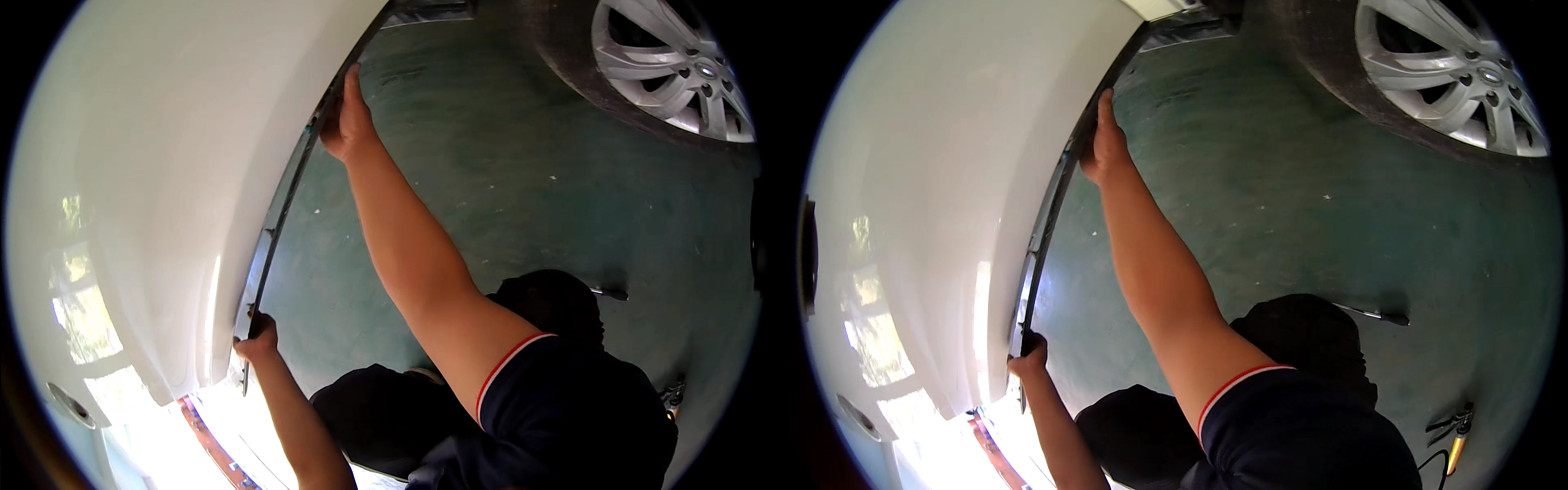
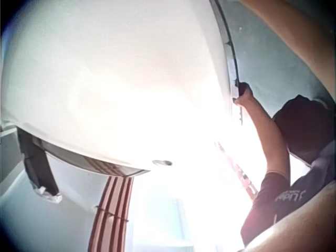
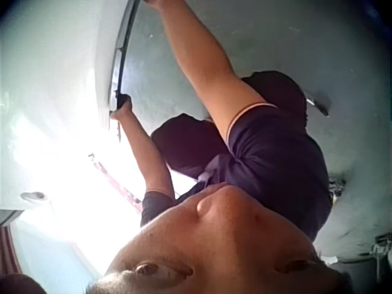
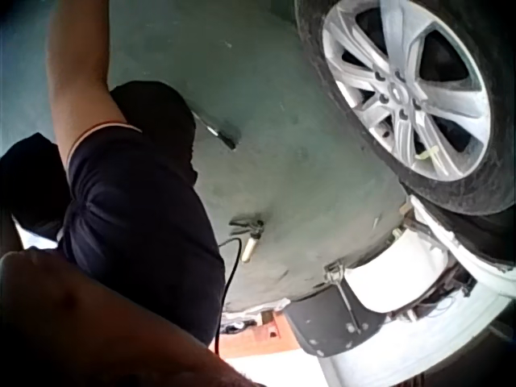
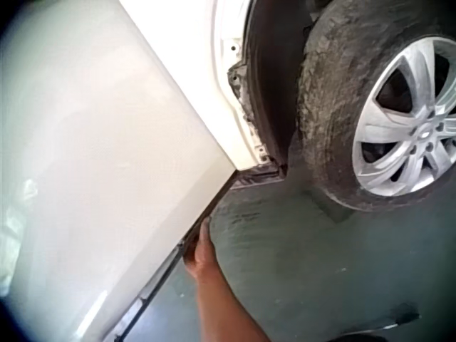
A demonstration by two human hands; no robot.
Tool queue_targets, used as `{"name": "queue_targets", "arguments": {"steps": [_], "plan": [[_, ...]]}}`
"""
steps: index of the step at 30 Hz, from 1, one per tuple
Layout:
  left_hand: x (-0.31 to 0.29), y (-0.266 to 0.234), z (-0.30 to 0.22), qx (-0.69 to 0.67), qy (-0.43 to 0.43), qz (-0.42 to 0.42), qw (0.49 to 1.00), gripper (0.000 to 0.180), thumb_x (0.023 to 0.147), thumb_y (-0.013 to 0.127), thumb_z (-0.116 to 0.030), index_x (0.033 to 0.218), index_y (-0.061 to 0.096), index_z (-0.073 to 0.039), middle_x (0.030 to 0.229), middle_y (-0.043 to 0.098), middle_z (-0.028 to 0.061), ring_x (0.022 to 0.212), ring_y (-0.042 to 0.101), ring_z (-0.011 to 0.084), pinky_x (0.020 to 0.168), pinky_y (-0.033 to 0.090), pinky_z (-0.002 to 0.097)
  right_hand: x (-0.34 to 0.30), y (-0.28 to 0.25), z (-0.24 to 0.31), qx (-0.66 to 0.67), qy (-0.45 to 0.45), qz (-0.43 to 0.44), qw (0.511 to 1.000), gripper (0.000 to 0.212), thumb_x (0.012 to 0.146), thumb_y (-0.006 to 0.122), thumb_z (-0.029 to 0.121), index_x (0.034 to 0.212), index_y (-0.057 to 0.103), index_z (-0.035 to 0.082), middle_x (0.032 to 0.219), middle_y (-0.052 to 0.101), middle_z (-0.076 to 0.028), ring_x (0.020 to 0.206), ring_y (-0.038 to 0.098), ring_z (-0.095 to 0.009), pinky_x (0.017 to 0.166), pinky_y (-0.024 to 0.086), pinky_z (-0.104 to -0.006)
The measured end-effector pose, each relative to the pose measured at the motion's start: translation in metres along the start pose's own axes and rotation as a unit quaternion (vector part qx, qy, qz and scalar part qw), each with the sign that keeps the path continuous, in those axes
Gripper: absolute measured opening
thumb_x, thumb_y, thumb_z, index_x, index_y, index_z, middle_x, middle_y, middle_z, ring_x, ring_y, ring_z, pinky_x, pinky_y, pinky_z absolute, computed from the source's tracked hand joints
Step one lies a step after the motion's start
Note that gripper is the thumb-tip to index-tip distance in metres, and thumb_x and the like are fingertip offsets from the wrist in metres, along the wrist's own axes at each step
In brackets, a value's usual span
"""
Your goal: The person removes a white car door panel and then retrieves a long metal trim piece from the vehicle's interior. They proceed to fit the metal trim along the bottom edge of the door panel while kneeling on the floor.
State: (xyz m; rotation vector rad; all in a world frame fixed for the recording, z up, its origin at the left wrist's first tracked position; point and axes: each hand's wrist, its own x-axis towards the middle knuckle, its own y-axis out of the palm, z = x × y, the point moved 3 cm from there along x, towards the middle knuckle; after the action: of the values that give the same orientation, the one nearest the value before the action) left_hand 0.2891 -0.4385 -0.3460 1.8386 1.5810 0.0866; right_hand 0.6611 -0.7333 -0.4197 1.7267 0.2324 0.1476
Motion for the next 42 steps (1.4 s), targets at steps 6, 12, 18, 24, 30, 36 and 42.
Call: {"name": "queue_targets", "arguments": {"steps": [6,12,18,24,30,36,42], "plan": [[-0.023,0.012,0.010,-0.022,-0.031,-0.023,0.999,0.073,0.101,0.035,-0.058,0.130,0.048,0.008,0.112,0.065,0.0209,0.098,0.067,0.0316,0.079,0.054,0.0403,-0.040,-0.002,-0.045,-0.005,0.059,0.028,0.998,0.091,0.084,0.046,0.085,0.144,0.047,0.017,0.141,0.051,-0.002,0.129,0.046,-0.021,0.109,0.038,-0.0424],[0.005,0.001,0.017,0.018,-0.089,0.070,0.993,0.070,0.107,0.018,-0.048,0.135,0.045,0.010,0.123,0.062,0.0258,0.108,0.065,0.0346,0.088,0.055,0.0447,-0.035,-0.011,-0.054,-0.012,0.046,0.018,0.999,0.090,0.083,0.046,0.086,0.139,0.050,0.016,0.132,0.053,-0.001,0.124,0.047,-0.020,0.105,0.039,-0.0418],[0.053,-0.028,0.008,0.020,-0.106,0.128,0.986,0.055,0.105,0.030,-0.030,0.135,0.044,0.014,0.122,0.062,0.0275,0.116,0.062,0.0389,0.099,0.054,0.0483,-0.034,-0.022,-0.064,-0.044,0.043,0.008,0.998,0.099,0.079,0.045,0.091,0.145,0.046,0.017,0.141,0.051,-0.003,0.130,0.044,-0.021,0.107,0.032,-0.0452],[0.035,-0.017,0.034,-0.049,-0.185,0.076,0.979,0.048,0.106,0.027,-0.020,0.133,0.047,0.014,0.116,0.064,0.0268,0.108,0.066,0.0360,0.095,0.057,0.0438,-0.035,-0.022,-0.060,-0.081,0.028,-0.022,0.996,0.105,0.077,0.043,0.094,0.151,0.039,0.019,0.149,0.045,-0.004,0.138,0.040,-0.024,0.110,0.027,-0.0501],[0.060,-0.040,0.018,0.027,-0.181,0.092,0.979,0.041,0.103,0.028,-0.007,0.129,0.052,0.012,0.113,0.066,0.0239,0.105,0.067,0.0346,0.092,0.058,0.0418,-0.035,-0.014,-0.063,-0.080,0.027,0.014,0.996,0.107,0.078,0.041,0.094,0.153,0.036,0.018,0.151,0.043,-0.006,0.141,0.037,-0.025,0.111,0.027,-0.0492],[0.062,-0.037,0.031,0.077,-0.131,-0.003,0.988,0.040,0.103,0.027,-0.006,0.124,0.056,0.012,0.114,0.067,0.0229,0.105,0.067,0.0329,0.090,0.059,0.0403,-0.035,-0.014,-0.060,0.010,0.018,-0.078,0.997,0.079,0.090,0.054,0.074,0.130,0.058,0.006,0.121,0.063,-0.006,0.109,0.058,-0.021,0.100,0.046,-0.0374],[0.060,-0.031,0.022,0.052,-0.104,0.075,0.990,0.045,0.104,0.031,-0.019,0.130,0.052,0.011,0.119,0.066,0.0217,0.111,0.065,0.0340,0.098,0.054,0.0432,-0.030,-0.014,-0.064,-0.008,0.005,-0.012,1.000,0.084,0.087,0.053,0.079,0.137,0.052,0.011,0.140,0.053,-0.006,0.122,0.052,-0.022,0.102,0.043,-0.0426]]}}
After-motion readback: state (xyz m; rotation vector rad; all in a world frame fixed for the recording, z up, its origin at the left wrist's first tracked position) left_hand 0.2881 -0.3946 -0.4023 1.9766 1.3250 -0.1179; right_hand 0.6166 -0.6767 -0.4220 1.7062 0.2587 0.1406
